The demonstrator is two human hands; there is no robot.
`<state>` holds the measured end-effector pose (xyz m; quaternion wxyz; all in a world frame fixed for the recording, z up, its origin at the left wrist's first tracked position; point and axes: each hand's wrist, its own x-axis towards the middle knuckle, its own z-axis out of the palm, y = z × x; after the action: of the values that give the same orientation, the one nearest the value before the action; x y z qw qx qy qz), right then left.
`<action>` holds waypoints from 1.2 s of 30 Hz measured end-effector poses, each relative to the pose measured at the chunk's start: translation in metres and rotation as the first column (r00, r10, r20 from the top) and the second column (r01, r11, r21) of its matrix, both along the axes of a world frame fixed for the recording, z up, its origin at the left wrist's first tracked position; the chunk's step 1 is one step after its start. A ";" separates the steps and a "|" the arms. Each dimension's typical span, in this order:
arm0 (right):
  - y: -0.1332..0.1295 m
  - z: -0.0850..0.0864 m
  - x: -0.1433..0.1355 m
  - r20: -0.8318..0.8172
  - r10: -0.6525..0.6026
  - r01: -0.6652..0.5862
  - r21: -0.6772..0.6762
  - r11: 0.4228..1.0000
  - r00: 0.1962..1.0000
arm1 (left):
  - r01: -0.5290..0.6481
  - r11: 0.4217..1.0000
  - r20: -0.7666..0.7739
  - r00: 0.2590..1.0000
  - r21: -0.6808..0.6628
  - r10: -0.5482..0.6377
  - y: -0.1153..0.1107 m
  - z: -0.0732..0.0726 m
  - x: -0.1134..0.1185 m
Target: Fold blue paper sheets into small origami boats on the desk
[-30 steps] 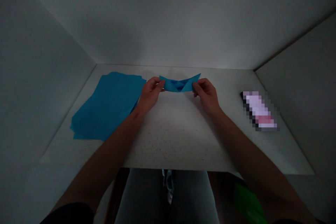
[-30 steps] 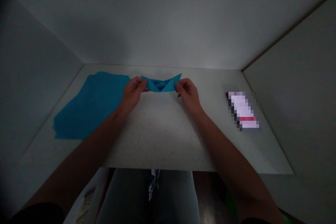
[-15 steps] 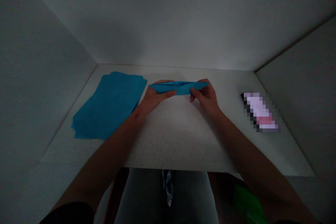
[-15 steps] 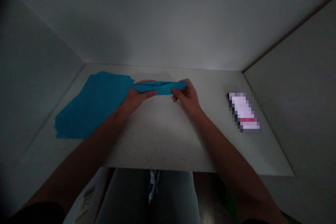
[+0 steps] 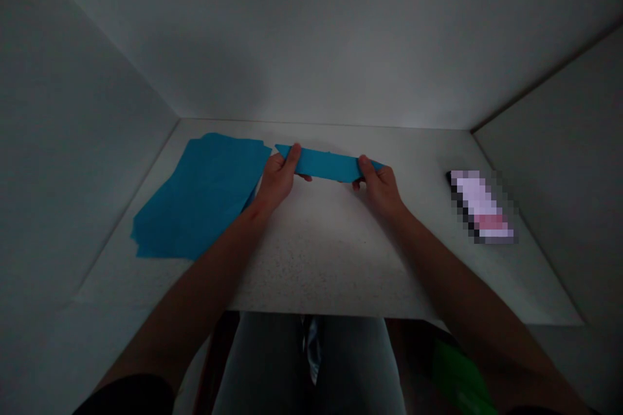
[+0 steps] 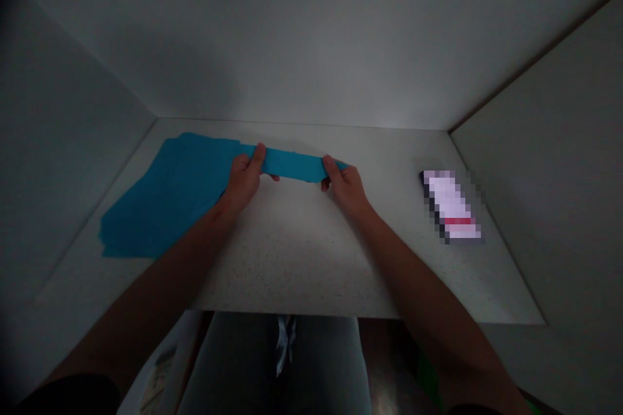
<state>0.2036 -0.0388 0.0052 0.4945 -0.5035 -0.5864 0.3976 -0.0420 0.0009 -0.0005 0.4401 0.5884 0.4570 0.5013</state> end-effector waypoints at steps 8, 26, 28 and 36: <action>0.004 0.000 0.002 -0.015 0.008 -0.008 -0.012 1.000 1.000 | -0.074 0.997 0.226 0.971 -0.033 0.080 0.004 0.002 0.005; 0.004 0.001 0.024 0.249 0.119 -0.196 0.312 0.930 0.961 | -0.014 0.997 0.171 0.985 -0.077 0.027 0.006 0.011 -0.004; 0.002 0.004 0.026 0.267 0.100 -0.192 0.347 0.918 0.959 | -0.010 0.997 0.162 0.986 -0.076 0.023 0.005 0.011 -0.005; -0.003 0.021 0.030 0.419 0.239 -0.436 0.476 0.764 0.876 | -0.034 0.996 0.127 0.991 -0.081 0.045 0.004 0.012 -0.005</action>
<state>0.2339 -0.0422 0.0263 0.4314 -0.2815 -0.8331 0.2017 -0.0470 0.0044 0.0116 0.4813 0.5280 0.4587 0.5283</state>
